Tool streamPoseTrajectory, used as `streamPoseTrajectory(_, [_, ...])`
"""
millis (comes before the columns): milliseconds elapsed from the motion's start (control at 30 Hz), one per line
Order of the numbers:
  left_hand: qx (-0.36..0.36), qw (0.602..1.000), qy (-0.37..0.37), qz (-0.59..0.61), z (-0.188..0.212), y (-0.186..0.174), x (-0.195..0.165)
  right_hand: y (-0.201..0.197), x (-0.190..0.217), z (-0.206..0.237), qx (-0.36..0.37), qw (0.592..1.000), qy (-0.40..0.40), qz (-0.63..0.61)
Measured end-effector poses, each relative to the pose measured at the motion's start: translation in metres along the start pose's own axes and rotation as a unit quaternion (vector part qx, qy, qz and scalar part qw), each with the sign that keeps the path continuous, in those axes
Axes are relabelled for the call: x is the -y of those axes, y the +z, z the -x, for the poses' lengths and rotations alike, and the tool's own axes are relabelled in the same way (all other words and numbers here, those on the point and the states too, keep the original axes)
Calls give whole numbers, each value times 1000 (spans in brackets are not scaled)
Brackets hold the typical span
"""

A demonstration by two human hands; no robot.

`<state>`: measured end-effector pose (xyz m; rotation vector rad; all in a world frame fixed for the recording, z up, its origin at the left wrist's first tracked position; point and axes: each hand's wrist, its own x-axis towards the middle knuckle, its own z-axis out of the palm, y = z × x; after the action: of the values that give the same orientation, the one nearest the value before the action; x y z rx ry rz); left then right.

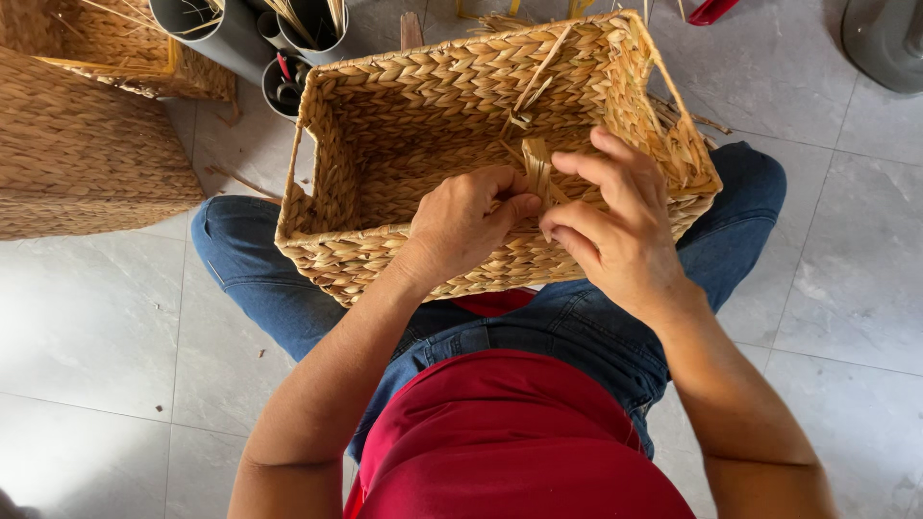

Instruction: The person sits on the floor with a woven basket on their lap and weaves thin palm strips along the basket's rim, tucking and tightening each strip by hand. They pull long strips through the woven edge and press the new weave into place, working around the rim.

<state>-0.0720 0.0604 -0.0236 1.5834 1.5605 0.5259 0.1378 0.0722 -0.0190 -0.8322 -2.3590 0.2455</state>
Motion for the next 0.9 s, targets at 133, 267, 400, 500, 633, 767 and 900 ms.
streamPoseTrajectory(133, [-9,999,18,29,2,-1,1,-22,12,25,-11,990,37,-135])
streamPoseTrajectory(267, [-17,999,27,-22,4,-1,1,-66,24,64,-54,886,189,-420])
streamPoseTrajectory(400, [-6,999,1,-34,2,3,-2,-46,12,70,-39,935,172,-307])
streamPoseTrajectory(500, [-3,999,-13,-37,1,4,-3,-7,4,57,26,980,62,-185])
streamPoseTrajectory(633, [-21,999,14,-42,3,1,-4,25,2,54,-40,944,112,-308])
streamPoseTrajectory(767, [-35,988,149,-19,12,-5,-2,8,-12,74,-89,874,213,-426])
streamPoseTrajectory(900, [-72,956,273,-79,16,-4,2,0,-11,80,-56,918,152,-362])
